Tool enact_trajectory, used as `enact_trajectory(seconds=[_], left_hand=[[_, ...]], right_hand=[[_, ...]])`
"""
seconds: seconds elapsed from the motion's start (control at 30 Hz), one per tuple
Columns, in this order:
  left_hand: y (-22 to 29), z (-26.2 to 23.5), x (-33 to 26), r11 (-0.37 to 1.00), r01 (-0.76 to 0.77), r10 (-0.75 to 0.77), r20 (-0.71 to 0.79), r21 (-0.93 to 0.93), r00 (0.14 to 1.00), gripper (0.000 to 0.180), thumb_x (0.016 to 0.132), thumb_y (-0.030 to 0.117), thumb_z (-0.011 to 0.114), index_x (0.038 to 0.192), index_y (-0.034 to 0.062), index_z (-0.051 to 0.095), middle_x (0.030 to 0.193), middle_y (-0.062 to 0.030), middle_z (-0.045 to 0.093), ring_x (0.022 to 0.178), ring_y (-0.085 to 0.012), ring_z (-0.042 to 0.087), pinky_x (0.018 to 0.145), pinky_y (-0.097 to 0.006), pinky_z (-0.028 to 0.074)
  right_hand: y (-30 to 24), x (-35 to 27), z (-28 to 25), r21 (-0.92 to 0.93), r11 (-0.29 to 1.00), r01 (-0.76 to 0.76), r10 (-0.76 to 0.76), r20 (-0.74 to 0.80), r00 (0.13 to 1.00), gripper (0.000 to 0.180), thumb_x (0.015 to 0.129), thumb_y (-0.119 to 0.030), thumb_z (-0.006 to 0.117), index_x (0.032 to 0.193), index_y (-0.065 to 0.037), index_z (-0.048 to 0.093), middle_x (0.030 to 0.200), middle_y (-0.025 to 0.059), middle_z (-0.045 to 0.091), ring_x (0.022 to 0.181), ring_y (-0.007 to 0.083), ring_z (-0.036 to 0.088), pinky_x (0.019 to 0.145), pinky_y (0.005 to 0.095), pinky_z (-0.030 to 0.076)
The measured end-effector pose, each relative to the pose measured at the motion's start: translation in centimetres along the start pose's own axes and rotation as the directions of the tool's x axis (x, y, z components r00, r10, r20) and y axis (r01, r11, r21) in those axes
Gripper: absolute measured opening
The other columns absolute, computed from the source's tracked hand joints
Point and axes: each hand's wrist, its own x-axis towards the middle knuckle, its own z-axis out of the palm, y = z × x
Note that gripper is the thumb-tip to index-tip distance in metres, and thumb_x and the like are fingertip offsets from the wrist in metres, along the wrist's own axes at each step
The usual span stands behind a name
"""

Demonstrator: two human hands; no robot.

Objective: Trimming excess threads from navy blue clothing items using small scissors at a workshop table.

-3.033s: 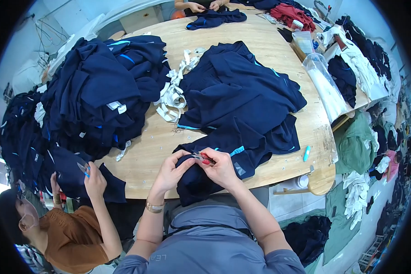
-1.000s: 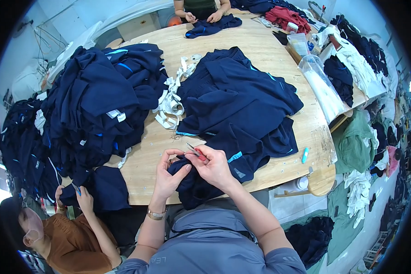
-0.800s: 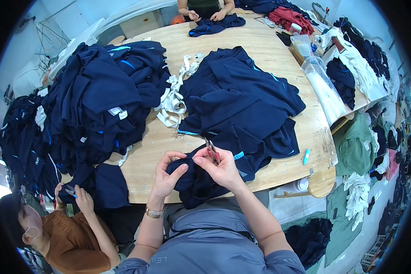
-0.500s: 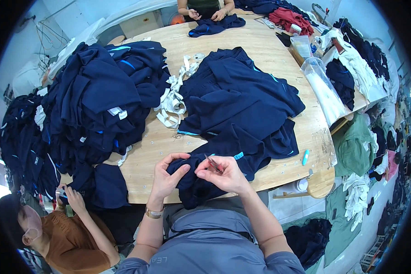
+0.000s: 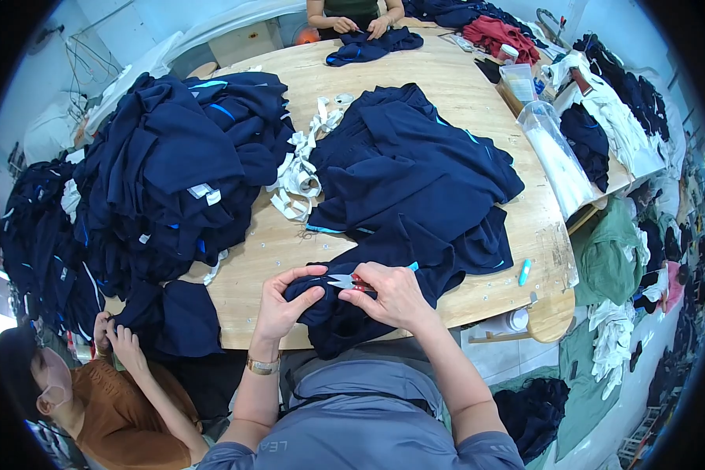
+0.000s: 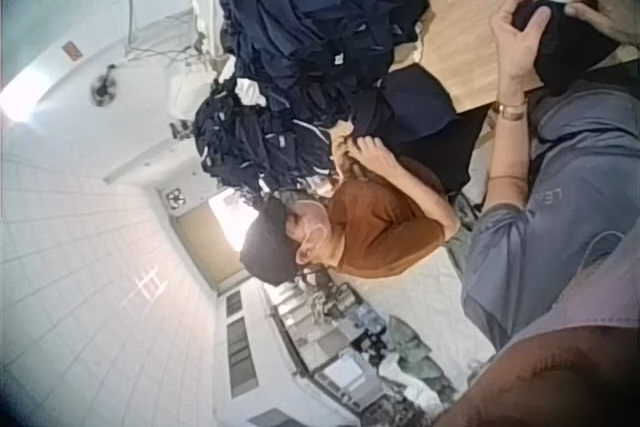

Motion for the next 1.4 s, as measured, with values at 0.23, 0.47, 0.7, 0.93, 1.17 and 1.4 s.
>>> enact_trajectory(seconds=[0.23,0.47,0.7,0.93,1.17,1.4], left_hand=[[0.3,0.3,0.0,0.997,-0.012,0.008,0.044,0.078,0.999,0.029,0.080,-0.001,0.065,0.108,-0.0001,0.063,0.098,-0.0050,0.065,0.089,-0.0082,0.058,0.081,-0.021,0.046],[0.6,0.2,-0.1,0.997,-0.002,-0.004,0.076,0.077,0.997,0.030,0.080,-0.002,0.065,0.109,-0.0003,0.063,0.100,-0.0054,0.065,0.088,-0.0084,0.058,0.080,-0.021,0.046],[0.4,-0.1,0.1,0.998,0.019,-0.023,0.066,0.056,0.998,0.030,0.079,-0.002,0.066,0.109,-0.0012,0.063,0.102,-0.0062,0.065,0.092,-0.0095,0.058,0.084,-0.024,0.046],[0.8,0.0,0.1,0.989,0.013,-0.027,0.091,0.145,0.995,0.029,0.078,0.003,0.068,0.107,-0.0012,0.064,0.101,-0.0063,0.065,0.093,-0.0091,0.057,0.085,-0.024,0.044],[0.9,0.1,0.2,0.988,0.036,-0.053,0.113,0.151,0.992,0.029,0.078,0.005,0.068,0.107,0.0002,0.065,0.103,-0.0069,0.066,0.093,-0.0094,0.058,0.086,-0.024,0.044],[1.1,0.1,0.3,0.984,0.057,-0.076,0.105,0.168,0.992,0.029,0.077,0.005,0.068,0.106,-0.0001,0.065,0.101,-0.0076,0.066,0.093,-0.0101,0.058,0.086,-0.025,0.044]], right_hand=[[-0.1,0.7,0.0,-0.083,0.991,0.105,-0.105,0.001,0.994,0.039,0.080,-0.043,0.063,0.070,-0.007,0.052,0.062,0.0060,0.053,0.052,0.0249,0.054,0.045,0.0334,0.038],[-0.2,0.9,-0.4,-0.123,0.985,0.122,-0.116,0.048,0.992,0.034,0.078,-0.034,0.067,0.070,-0.004,0.053,0.061,0.0075,0.052,0.053,0.0260,0.053,0.048,0.0335,0.039],[0.1,0.8,-0.8,-0.088,0.993,0.082,-0.078,0.057,0.995,0.034,0.077,-0.033,0.067,0.069,-0.004,0.052,0.060,0.0079,0.052,0.053,0.0267,0.053,0.048,0.0340,0.039],[-0.2,0.9,-0.8,-0.115,0.986,0.119,-0.110,0.081,0.991,0.036,0.075,-0.035,0.068,0.067,-0.005,0.051,0.060,0.0079,0.052,0.053,0.0271,0.053,0.048,0.0348,0.039],[-0.2,0.9,-0.9,-0.149,0.977,0.149,-0.138,0.081,0.987,0.035,0.075,-0.035,0.068,0.066,-0.006,0.051,0.060,0.0077,0.052,0.053,0.0268,0.053,0.048,0.0347,0.039],[-0.2,0.9,-1.0,-0.140,0.980,0.142,-0.134,0.066,0.989,0.035,0.075,-0.034,0.069,0.065,-0.006,0.051,0.059,0.0079,0.052,0.052,0.0264,0.053,0.047,0.0339,0.039]])
